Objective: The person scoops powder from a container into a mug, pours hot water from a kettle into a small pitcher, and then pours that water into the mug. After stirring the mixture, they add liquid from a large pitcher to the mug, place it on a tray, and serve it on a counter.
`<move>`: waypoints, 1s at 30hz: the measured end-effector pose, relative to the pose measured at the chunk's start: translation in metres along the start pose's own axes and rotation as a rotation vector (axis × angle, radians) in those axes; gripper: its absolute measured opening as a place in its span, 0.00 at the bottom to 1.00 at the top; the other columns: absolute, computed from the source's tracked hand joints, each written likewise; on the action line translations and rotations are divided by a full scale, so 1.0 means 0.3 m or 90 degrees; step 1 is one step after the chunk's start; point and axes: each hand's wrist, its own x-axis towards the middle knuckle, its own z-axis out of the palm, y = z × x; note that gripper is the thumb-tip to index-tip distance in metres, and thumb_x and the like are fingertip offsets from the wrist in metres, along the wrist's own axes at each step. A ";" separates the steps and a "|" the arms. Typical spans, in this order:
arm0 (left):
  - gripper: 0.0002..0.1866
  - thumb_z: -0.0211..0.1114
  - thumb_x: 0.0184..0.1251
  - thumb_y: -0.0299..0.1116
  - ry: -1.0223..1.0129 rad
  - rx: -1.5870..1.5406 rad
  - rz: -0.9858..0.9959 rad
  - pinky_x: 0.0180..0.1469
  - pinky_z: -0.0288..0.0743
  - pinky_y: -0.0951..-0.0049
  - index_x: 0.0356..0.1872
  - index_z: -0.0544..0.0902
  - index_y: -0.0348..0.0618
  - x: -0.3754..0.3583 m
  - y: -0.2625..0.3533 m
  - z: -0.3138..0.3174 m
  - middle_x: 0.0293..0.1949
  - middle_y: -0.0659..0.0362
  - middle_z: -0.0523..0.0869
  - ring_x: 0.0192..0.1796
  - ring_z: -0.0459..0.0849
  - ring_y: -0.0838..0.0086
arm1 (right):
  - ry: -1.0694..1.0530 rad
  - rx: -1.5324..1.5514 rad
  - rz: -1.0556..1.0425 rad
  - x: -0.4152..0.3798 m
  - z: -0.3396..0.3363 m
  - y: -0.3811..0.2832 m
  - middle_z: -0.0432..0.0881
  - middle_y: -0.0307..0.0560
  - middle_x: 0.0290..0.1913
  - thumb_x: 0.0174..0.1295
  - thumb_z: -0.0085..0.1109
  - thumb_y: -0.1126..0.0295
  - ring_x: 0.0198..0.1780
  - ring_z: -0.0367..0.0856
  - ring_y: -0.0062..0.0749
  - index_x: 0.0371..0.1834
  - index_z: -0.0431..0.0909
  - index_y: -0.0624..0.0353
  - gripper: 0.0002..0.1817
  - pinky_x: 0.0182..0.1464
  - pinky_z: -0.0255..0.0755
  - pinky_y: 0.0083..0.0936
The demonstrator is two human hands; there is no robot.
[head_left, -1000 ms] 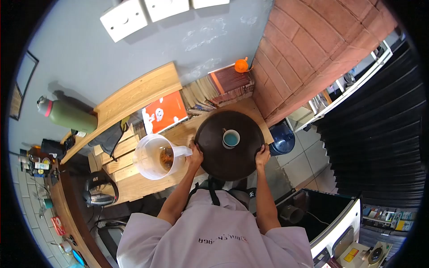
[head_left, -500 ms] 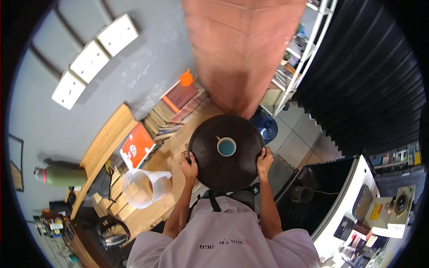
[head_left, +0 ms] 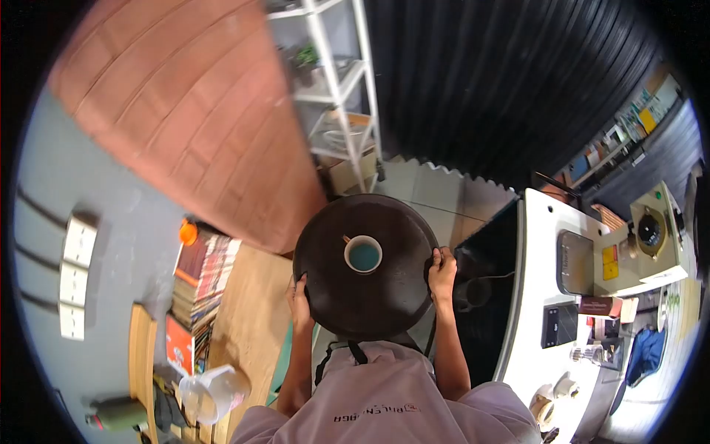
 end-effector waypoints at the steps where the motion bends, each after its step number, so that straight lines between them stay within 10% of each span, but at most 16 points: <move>1: 0.17 0.58 0.71 0.34 -0.026 -0.076 -0.044 0.51 0.77 0.72 0.55 0.79 0.35 0.005 -0.010 0.069 0.46 0.55 0.85 0.46 0.84 0.70 | 0.027 0.006 -0.037 0.043 -0.042 0.014 0.75 0.70 0.29 0.71 0.52 0.70 0.38 0.72 0.73 0.33 0.70 0.69 0.12 0.37 0.69 0.42; 7: 0.20 0.58 0.70 0.34 -0.202 -0.194 -0.124 0.60 0.76 0.65 0.58 0.76 0.35 0.100 -0.115 0.419 0.56 0.50 0.82 0.57 0.82 0.62 | 0.140 0.016 -0.033 0.277 -0.278 0.096 0.77 0.68 0.30 0.71 0.52 0.71 0.40 0.75 0.71 0.37 0.71 0.67 0.09 0.37 0.70 0.47; 9: 0.21 0.57 0.70 0.35 -0.219 -0.252 -0.213 0.60 0.76 0.64 0.60 0.75 0.36 0.147 -0.131 0.537 0.58 0.51 0.81 0.57 0.82 0.60 | 0.208 0.034 -0.098 0.357 -0.336 0.121 0.66 0.45 0.21 0.73 0.50 0.74 0.25 0.61 0.26 0.33 0.71 0.66 0.09 0.27 0.60 0.28; 30: 0.29 0.67 0.66 0.47 -0.546 0.153 -0.272 0.57 0.76 0.63 0.62 0.74 0.41 0.655 -0.167 1.902 0.55 0.54 0.80 0.56 0.80 0.64 | 0.633 0.056 0.295 1.009 -0.566 0.304 0.71 0.33 0.23 0.69 0.61 0.60 0.26 0.62 0.17 0.49 0.78 0.65 0.18 0.29 0.58 0.21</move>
